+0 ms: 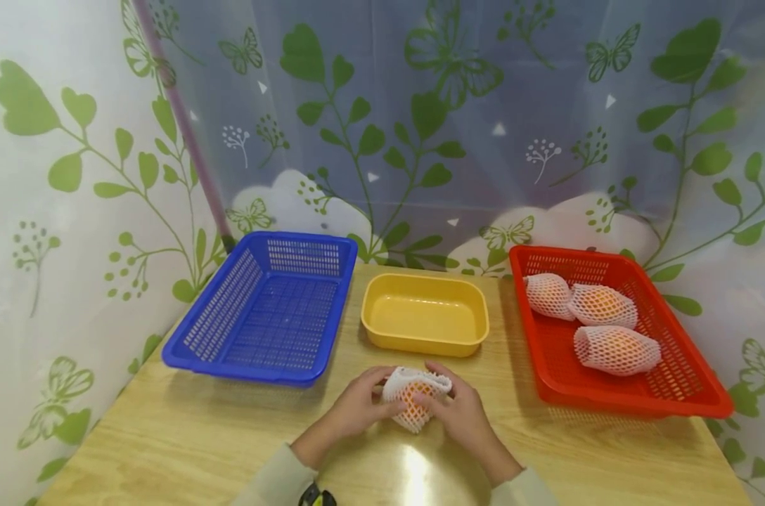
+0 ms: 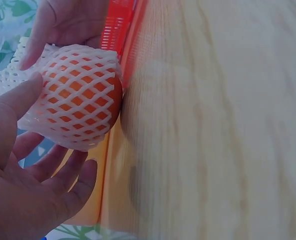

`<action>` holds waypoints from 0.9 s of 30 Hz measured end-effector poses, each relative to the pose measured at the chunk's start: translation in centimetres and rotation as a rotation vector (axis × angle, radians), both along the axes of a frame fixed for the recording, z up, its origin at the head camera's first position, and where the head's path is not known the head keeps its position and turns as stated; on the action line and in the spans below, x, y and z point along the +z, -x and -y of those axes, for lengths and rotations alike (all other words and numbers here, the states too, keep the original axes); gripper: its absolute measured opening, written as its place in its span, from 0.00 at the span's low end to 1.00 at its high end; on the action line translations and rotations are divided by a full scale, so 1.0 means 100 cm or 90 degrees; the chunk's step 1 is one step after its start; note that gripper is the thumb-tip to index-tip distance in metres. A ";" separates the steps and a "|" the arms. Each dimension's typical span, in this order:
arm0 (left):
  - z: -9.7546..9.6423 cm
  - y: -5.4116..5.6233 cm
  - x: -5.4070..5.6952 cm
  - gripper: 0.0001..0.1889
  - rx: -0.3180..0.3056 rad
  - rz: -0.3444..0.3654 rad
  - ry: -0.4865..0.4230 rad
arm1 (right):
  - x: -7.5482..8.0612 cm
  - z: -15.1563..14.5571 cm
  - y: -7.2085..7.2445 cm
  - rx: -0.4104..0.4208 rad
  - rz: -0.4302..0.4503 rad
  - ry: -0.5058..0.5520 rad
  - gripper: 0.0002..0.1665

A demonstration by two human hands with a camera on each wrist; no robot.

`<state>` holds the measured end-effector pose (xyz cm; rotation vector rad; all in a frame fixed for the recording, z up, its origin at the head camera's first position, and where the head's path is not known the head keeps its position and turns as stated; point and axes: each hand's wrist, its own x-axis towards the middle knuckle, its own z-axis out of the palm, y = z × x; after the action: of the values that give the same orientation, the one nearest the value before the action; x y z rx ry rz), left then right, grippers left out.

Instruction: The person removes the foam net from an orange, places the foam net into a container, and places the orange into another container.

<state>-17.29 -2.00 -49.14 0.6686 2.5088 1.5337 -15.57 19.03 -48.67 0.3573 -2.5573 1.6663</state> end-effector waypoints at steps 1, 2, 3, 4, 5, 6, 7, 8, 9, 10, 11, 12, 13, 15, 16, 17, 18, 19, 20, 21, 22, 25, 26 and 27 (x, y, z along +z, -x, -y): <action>0.000 0.000 0.000 0.31 0.002 0.001 0.004 | -0.001 0.000 0.000 0.007 0.002 -0.001 0.34; 0.000 0.000 0.000 0.31 0.004 0.002 0.005 | -0.001 0.001 0.000 0.013 0.004 0.000 0.36; 0.001 0.000 0.000 0.30 0.007 0.004 0.007 | -0.002 0.001 0.000 0.017 0.004 0.001 0.38; 0.001 0.000 0.000 0.30 0.010 0.004 0.009 | -0.002 0.001 0.000 0.020 0.005 0.003 0.40; 0.001 0.000 0.000 0.29 0.014 0.005 0.010 | -0.002 0.002 0.000 0.020 0.007 0.007 0.42; 0.001 0.000 0.000 0.29 0.017 0.006 0.010 | -0.003 0.002 0.000 0.021 0.010 0.008 0.43; 0.001 0.000 0.000 0.28 0.020 0.005 0.009 | -0.003 0.002 0.000 0.021 0.012 0.009 0.44; 0.001 0.000 0.000 0.27 0.022 0.005 0.007 | -0.003 0.003 0.000 0.021 0.016 0.008 0.44; 0.001 0.000 0.000 0.27 0.025 0.005 0.006 | -0.003 0.003 0.000 0.023 0.022 0.008 0.43; 0.001 0.000 0.000 0.25 0.026 0.002 0.005 | -0.003 0.003 -0.001 0.025 0.029 0.006 0.42; 0.002 0.001 0.000 0.24 0.029 -0.001 0.005 | -0.003 0.003 -0.001 0.025 0.035 0.004 0.40; 0.002 0.001 0.000 0.23 0.032 -0.004 0.003 | -0.002 0.004 -0.001 0.025 0.041 0.002 0.39; 0.002 0.001 0.000 0.22 0.035 -0.008 0.004 | -0.002 0.004 -0.001 0.024 0.046 0.000 0.38; 0.003 0.001 0.001 0.20 0.041 -0.013 0.004 | -0.001 0.004 0.000 0.023 0.056 -0.001 0.36; 0.003 0.001 0.001 0.19 0.044 -0.016 0.007 | -0.001 0.004 0.000 0.023 0.060 0.000 0.36; 0.003 0.001 0.001 0.19 0.046 -0.017 0.010 | -0.001 0.004 0.000 0.022 0.062 0.001 0.36; 0.003 0.001 0.002 0.20 0.046 -0.019 0.012 | -0.001 0.004 0.000 0.019 0.064 0.001 0.36; 0.003 0.001 0.002 0.21 0.046 -0.019 0.015 | -0.001 0.004 0.000 0.016 0.066 -0.001 0.35; 0.003 0.001 0.002 0.23 0.047 -0.019 0.019 | -0.002 0.004 0.001 0.012 0.067 -0.003 0.35; 0.003 0.000 0.002 0.25 0.047 -0.017 0.023 | -0.003 0.003 0.001 0.008 0.065 -0.006 0.35; 0.003 0.000 0.002 0.26 0.047 -0.014 0.023 | -0.004 0.003 0.001 0.003 0.062 -0.009 0.35; 0.002 0.000 0.002 0.31 0.049 -0.004 0.024 | -0.006 0.001 0.003 -0.012 0.044 -0.021 0.33; 0.002 0.000 0.002 0.32 0.048 -0.002 0.024 | -0.006 0.000 0.003 -0.015 0.037 -0.023 0.33; 0.002 0.000 0.002 0.33 0.046 0.000 0.022 | -0.006 0.000 0.004 -0.018 0.030 -0.025 0.32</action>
<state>-17.32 -2.23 -48.95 0.5789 2.5799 1.5089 -15.92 19.00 -49.27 0.2865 -2.6189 1.6361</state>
